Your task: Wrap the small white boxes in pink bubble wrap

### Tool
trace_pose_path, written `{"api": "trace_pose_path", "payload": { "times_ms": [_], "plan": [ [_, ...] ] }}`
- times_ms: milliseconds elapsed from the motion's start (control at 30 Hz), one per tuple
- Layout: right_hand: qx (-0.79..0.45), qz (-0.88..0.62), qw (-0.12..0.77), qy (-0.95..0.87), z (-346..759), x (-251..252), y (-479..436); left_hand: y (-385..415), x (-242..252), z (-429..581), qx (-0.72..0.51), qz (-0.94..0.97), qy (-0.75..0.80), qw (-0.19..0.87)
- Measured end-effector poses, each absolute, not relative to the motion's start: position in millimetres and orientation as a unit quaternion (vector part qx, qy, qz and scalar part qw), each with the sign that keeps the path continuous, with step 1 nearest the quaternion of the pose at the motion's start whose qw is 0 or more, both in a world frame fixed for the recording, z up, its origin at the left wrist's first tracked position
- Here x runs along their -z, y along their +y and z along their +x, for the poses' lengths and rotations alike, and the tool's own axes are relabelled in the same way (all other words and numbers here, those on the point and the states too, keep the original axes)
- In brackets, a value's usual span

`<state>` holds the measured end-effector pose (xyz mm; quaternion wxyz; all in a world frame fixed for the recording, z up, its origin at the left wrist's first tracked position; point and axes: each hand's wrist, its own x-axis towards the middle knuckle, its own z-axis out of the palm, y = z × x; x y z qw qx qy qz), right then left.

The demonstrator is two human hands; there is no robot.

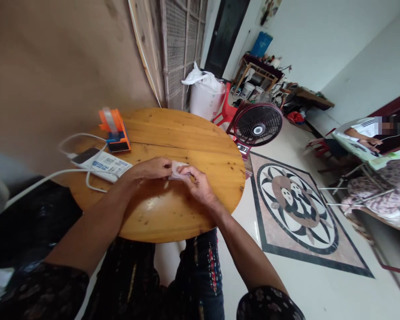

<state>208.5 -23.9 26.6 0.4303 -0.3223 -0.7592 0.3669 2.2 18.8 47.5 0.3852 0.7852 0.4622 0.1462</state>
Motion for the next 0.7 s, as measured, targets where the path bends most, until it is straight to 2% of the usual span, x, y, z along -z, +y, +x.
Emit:
{"api": "trace_pose_path", "payload": {
  "times_ms": [133,267,367,567,700],
  "plan": [
    [-0.331,-0.331,0.413,-0.781,209.0,-28.9,-25.3,7.5,-56.0,3.0,-0.138,0.791,0.478,0.357],
    [-0.313,-0.329,0.402,-0.795,211.7,-28.6,-24.2,-19.9,-57.2,1.8,-0.196,0.762,0.579,0.214],
    [-0.293,-0.32,0.407,-0.804,212.0,-25.2,-24.3,-32.1,-48.5,-1.0,-0.236,0.806,0.523,0.147],
    [-0.275,-0.309,0.411,-0.812,208.8,-23.4,-28.0,-15.5,-24.8,4.2,-0.244,0.872,0.39,0.171],
    [-0.242,-0.311,0.395,-0.83,209.1,-22.6,-27.5,-7.0,-13.0,11.9,-0.293,0.865,0.368,0.176]
  ]
}}
